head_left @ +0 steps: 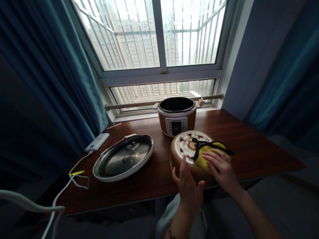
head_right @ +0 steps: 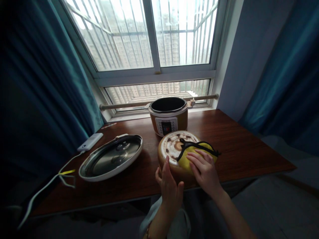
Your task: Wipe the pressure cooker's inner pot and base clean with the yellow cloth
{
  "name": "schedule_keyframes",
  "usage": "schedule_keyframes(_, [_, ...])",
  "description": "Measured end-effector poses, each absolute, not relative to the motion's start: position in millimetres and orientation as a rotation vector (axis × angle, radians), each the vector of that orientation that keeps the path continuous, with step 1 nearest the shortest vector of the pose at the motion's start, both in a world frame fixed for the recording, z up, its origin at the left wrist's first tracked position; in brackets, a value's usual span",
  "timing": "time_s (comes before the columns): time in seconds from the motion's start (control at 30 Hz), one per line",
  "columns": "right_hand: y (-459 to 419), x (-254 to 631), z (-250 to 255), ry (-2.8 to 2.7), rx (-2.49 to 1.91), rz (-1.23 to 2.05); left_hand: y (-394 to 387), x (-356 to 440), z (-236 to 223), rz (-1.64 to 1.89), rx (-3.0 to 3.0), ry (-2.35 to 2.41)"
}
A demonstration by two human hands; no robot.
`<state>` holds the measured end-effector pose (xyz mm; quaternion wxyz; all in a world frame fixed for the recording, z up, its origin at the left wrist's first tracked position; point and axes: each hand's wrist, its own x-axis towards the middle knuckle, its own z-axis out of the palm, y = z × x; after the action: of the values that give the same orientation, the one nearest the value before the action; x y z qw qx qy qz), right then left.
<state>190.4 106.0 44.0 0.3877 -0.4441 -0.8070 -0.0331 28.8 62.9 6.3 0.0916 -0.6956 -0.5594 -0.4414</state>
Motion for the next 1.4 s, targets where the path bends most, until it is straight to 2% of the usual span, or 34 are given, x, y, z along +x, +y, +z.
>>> schedule_keyframes(0.23, [149,201,70,-2.175,-1.205,0.112,63,30,9,-1.288,-2.120,-1.732])
schedule_keyframes(0.57, [143,159,102,-2.550,-0.897,0.288,61,29,8,-1.291,-2.094,-1.727])
schedule_keyframes(0.73, [187,150,99,-2.596,-0.884,0.229,61,28,8,-1.287,-2.095,-1.733])
schedule_keyframes(0.97, [247,165,83,-2.395,-1.151,0.202,61,28,7,-1.281,-2.084,-1.745])
schedule_keyframes(1.07, [262,181,76,-2.288,-1.192,0.440,61,27,7,-1.276,-2.095,-1.744])
schedule_keyframes(1.3, [258,210,50,-1.559,-1.160,1.422,61,27,7,-1.276,-2.087,-1.745])
schedule_keyframes(1.4, [237,217,34,-1.342,-1.000,1.572,62,27,6,-1.279,-2.096,-1.732])
